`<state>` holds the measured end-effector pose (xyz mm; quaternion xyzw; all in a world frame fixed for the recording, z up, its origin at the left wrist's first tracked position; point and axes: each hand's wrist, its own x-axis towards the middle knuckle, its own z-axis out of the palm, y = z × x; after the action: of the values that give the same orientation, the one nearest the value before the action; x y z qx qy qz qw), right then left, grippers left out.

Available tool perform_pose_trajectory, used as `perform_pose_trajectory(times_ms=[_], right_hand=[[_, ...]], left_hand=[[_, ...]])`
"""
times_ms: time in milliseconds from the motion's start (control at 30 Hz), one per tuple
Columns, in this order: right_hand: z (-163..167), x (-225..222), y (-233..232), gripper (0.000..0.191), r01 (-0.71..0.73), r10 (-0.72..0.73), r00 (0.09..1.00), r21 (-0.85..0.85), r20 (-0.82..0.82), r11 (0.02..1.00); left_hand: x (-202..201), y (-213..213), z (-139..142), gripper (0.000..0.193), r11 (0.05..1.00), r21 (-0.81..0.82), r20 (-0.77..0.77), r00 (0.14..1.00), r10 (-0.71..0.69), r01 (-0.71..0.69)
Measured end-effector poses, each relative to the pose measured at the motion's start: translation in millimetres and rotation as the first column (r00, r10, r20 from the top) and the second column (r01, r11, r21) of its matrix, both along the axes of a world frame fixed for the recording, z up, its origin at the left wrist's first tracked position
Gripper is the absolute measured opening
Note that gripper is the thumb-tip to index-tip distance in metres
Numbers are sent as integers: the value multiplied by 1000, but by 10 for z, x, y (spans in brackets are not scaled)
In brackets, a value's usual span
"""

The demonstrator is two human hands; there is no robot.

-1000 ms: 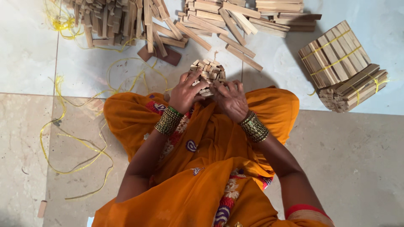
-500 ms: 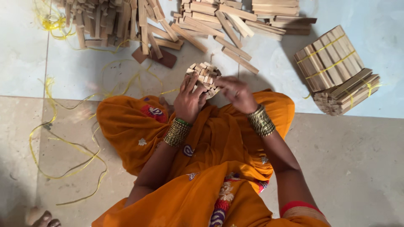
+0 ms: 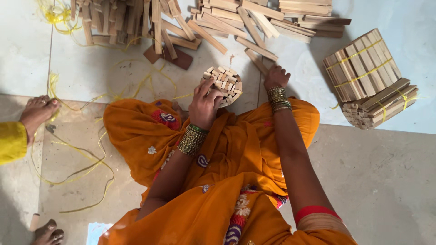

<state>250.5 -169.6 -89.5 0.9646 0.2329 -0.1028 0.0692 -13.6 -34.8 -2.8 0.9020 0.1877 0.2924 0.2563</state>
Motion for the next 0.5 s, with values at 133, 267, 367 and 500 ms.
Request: perform_pose_trajectory(times_ms=[133,267,367,500], right_hand=[[135,-2,-145,62,153,-135,980,116,-146,981],[461,-48,-429,24,360,-126,921,686,-368,632],[816,-127,-654,16,281,145,934,922,-326,266],[1298,-303,-906,14,183,495,845,979,-202,87]], left_hand=[[31,15,50,47,1000,-14,-18,1000,10,-11],[44,26,51,49,996,-80,-5,1000,30,-30],[41,56,46,50,995,-90,-3,999,47,-47],[67,156,92,44,989,-139,5,998,59,-58]])
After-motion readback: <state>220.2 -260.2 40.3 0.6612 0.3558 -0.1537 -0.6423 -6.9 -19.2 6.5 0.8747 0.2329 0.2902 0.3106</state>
